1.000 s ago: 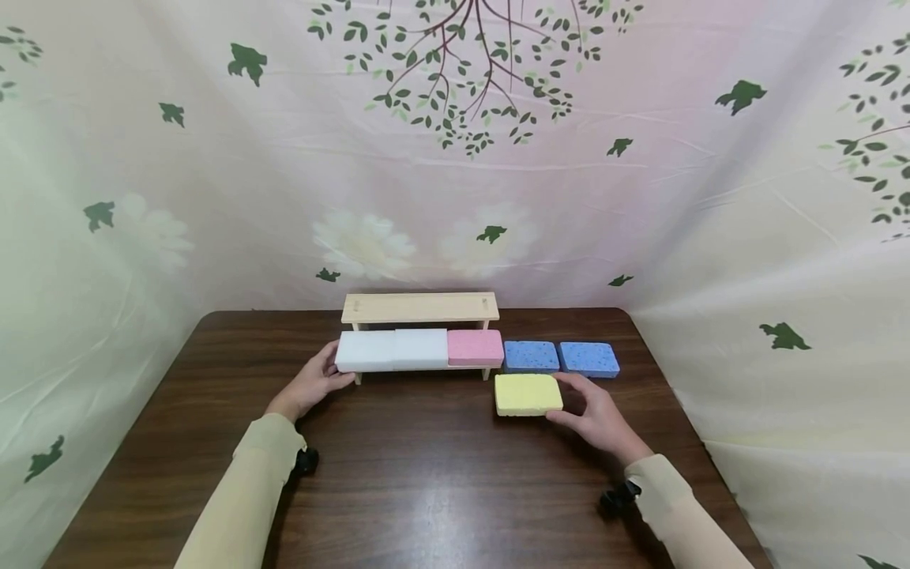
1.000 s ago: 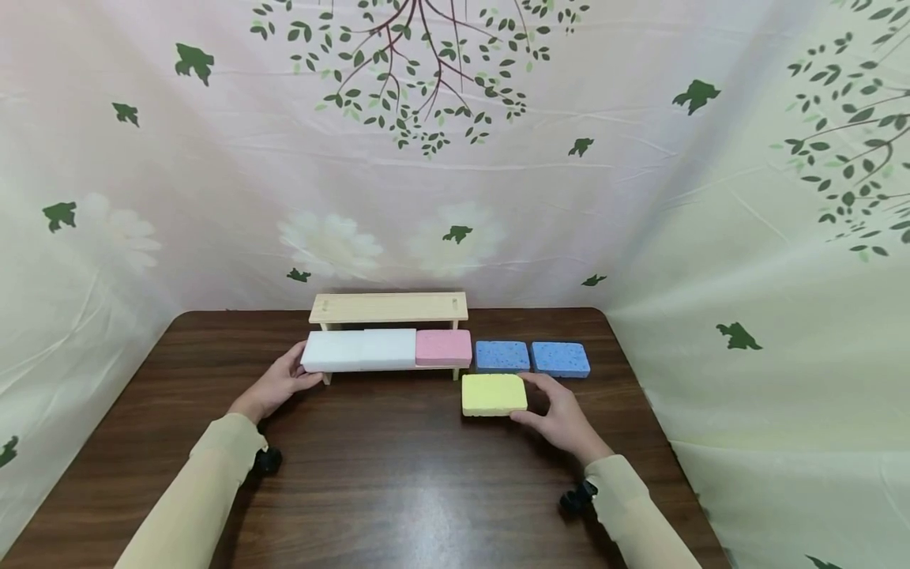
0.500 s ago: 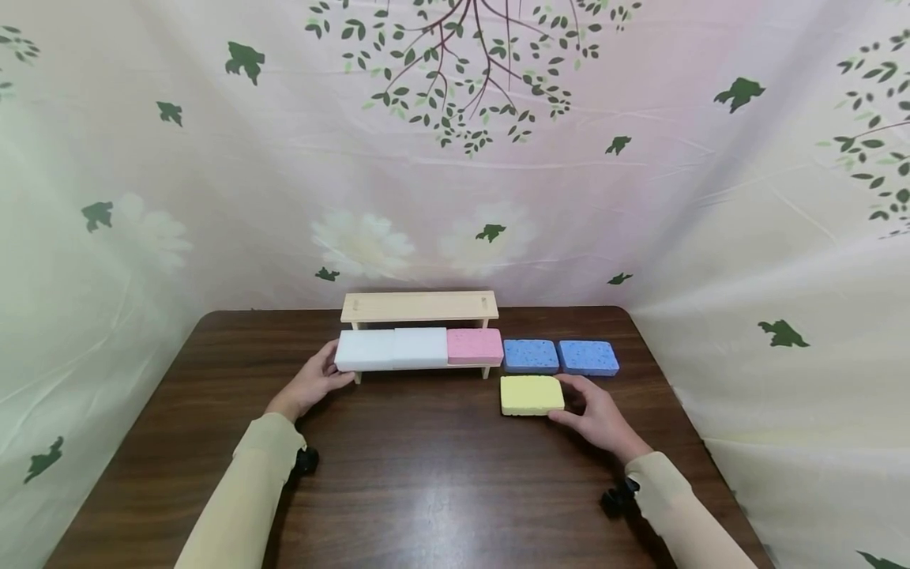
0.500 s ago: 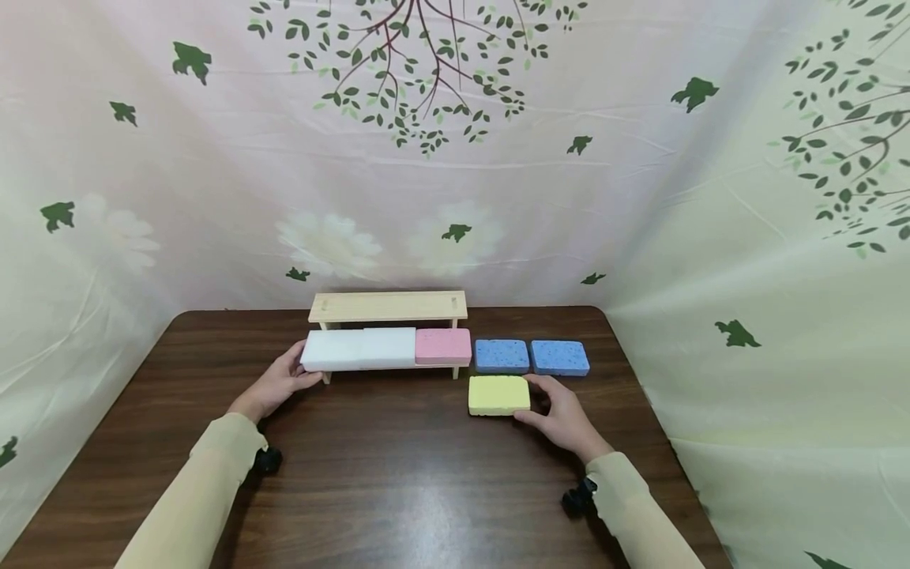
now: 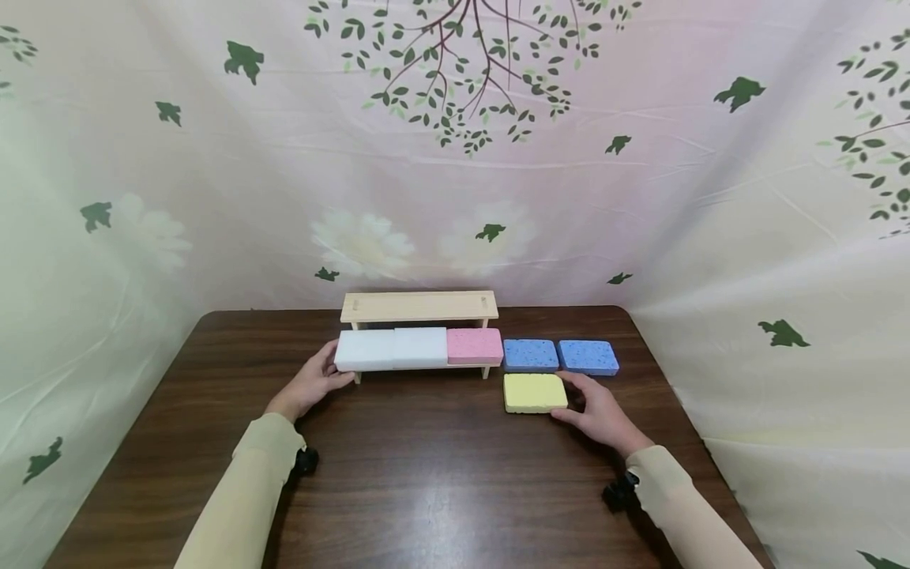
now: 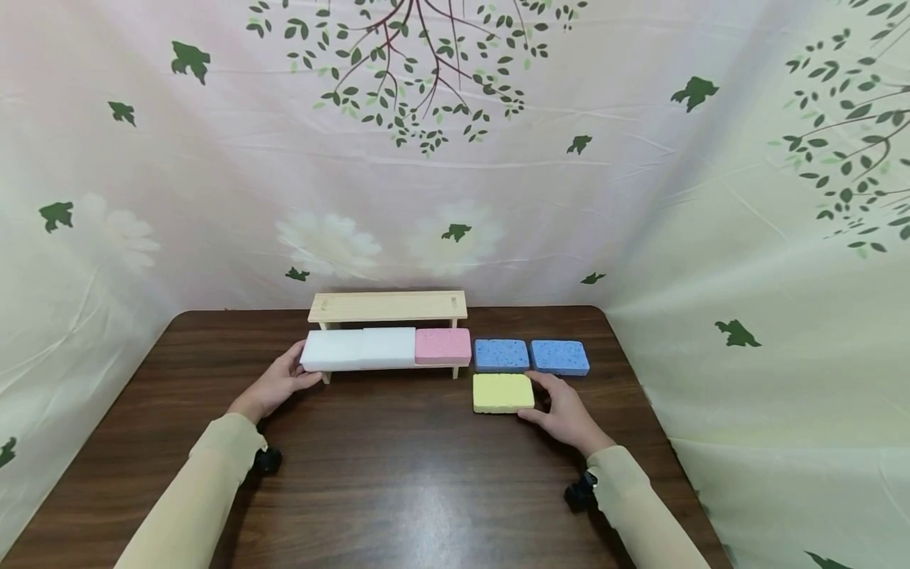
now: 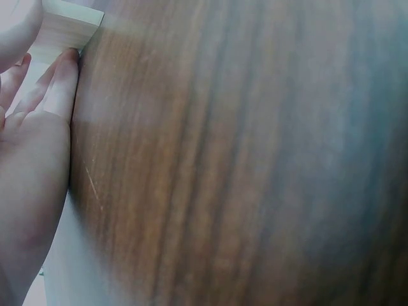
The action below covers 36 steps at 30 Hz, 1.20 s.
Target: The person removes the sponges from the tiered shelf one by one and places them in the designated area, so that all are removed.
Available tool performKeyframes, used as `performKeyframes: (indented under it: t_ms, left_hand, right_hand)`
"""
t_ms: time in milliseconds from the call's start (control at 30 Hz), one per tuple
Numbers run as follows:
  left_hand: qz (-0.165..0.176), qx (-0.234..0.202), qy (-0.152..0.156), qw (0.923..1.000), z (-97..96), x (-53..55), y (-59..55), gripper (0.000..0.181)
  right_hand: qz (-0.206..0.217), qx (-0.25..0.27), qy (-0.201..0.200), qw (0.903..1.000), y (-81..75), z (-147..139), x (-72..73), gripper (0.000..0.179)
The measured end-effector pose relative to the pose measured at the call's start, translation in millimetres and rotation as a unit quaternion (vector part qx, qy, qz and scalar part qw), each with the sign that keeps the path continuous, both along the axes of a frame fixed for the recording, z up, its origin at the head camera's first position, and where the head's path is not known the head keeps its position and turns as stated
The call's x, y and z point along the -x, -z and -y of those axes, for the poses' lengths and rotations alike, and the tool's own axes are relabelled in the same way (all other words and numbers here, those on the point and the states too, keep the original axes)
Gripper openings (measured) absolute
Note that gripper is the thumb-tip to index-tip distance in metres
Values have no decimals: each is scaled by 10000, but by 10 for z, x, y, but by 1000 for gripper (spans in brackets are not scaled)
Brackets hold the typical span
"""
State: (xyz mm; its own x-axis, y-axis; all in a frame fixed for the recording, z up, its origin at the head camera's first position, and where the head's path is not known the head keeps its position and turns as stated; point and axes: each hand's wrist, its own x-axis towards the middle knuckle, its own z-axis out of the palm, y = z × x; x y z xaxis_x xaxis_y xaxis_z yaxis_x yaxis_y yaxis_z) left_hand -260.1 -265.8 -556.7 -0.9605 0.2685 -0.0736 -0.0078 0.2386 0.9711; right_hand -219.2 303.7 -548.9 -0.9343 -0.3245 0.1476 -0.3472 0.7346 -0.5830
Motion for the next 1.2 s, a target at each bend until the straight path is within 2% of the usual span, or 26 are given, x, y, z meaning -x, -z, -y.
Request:
performKeyframes:
  t_ms: [400, 700, 1200]
  left_hand:
    - [82, 66, 29, 9999, -2, -43, 8, 89]
    - [43, 167, -27, 9998, -23, -20, -46, 89]
    - [40, 118, -40, 9999, -23, -5, -8, 89]
  right_hand:
    - [-141, -486, -51, 9987, 21, -53, 9, 73]
    - [-77, -537, -39, 9985, -31, -67, 82, 73]
    - [-130, -522, -105, 9985, 3, -82, 94, 74]
